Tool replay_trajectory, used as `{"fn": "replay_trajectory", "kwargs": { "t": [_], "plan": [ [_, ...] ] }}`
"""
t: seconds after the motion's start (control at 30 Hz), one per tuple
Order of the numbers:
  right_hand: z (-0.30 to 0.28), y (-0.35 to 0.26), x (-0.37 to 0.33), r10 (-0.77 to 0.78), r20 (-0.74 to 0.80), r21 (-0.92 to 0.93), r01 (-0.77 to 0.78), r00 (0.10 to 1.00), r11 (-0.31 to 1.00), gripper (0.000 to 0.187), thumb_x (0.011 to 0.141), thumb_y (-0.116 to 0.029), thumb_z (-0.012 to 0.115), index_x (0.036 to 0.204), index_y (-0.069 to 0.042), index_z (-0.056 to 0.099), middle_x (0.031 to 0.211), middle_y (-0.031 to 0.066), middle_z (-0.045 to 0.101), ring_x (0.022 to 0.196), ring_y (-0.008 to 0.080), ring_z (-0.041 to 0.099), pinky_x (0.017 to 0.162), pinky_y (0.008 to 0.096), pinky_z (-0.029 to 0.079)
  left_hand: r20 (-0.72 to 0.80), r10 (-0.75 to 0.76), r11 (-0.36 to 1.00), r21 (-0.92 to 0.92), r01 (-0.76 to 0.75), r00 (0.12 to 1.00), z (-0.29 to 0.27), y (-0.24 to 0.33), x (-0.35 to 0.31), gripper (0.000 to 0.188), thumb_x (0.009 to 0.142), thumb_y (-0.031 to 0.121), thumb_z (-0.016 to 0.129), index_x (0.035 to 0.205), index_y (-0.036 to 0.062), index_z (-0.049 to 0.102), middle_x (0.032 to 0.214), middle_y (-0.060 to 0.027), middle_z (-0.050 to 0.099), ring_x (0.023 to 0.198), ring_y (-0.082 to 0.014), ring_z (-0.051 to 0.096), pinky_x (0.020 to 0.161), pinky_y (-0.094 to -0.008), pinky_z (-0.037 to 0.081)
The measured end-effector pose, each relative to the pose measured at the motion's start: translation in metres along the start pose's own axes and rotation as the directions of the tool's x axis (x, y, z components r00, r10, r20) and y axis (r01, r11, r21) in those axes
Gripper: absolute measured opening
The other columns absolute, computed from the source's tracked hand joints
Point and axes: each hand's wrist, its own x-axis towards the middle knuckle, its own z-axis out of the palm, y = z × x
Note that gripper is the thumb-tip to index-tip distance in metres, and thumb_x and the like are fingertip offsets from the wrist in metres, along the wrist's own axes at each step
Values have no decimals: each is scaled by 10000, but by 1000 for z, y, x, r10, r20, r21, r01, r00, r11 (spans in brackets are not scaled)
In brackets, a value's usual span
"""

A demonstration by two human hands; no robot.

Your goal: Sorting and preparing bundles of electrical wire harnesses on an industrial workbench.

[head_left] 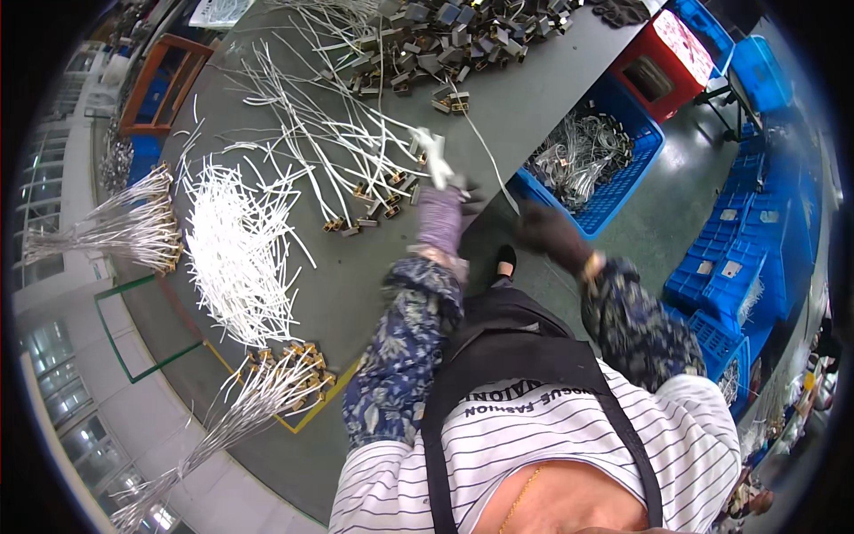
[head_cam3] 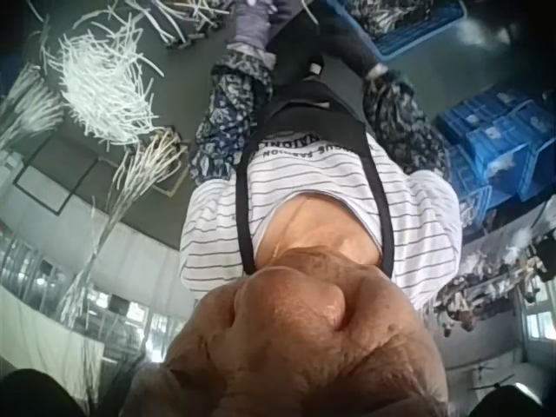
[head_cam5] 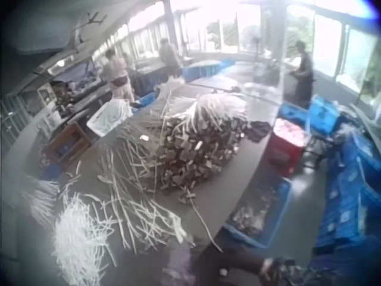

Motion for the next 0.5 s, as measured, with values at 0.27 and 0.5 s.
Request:
{"fn": "replay_trajectory", "kwargs": {
  "t": [0.27, 0.5],
  "plan": [
    [-51, 299, -228, 131, 182, -825, 79, 975, 559, 146, 740, -158, 580, 772, -18, 608, 785, 162, 621, 734, 324, 607, 624, 385, 467, -222, 36, 996, -74, -53, 974, 71, -32, 31, 201, 874, 197, 597, 935, 11, 549, 818, -124, 626, 696, -262, 630, 638, -418, 564],
    [-47, 260, -245, 438, -179, -522, -462, 881, 717, 190, 681, -186, 619, 793, -33, 611, 774, 185, 613, 704, 347, 605, 603, 415, 458, -181, 285, 958, 92, -273, 941, 78, 65, 29, 242, 901, 224, 555, 1000, 4, 549, 889, -150, 640, 750, -246, 644, 681, -397, 573]
  ]
}}
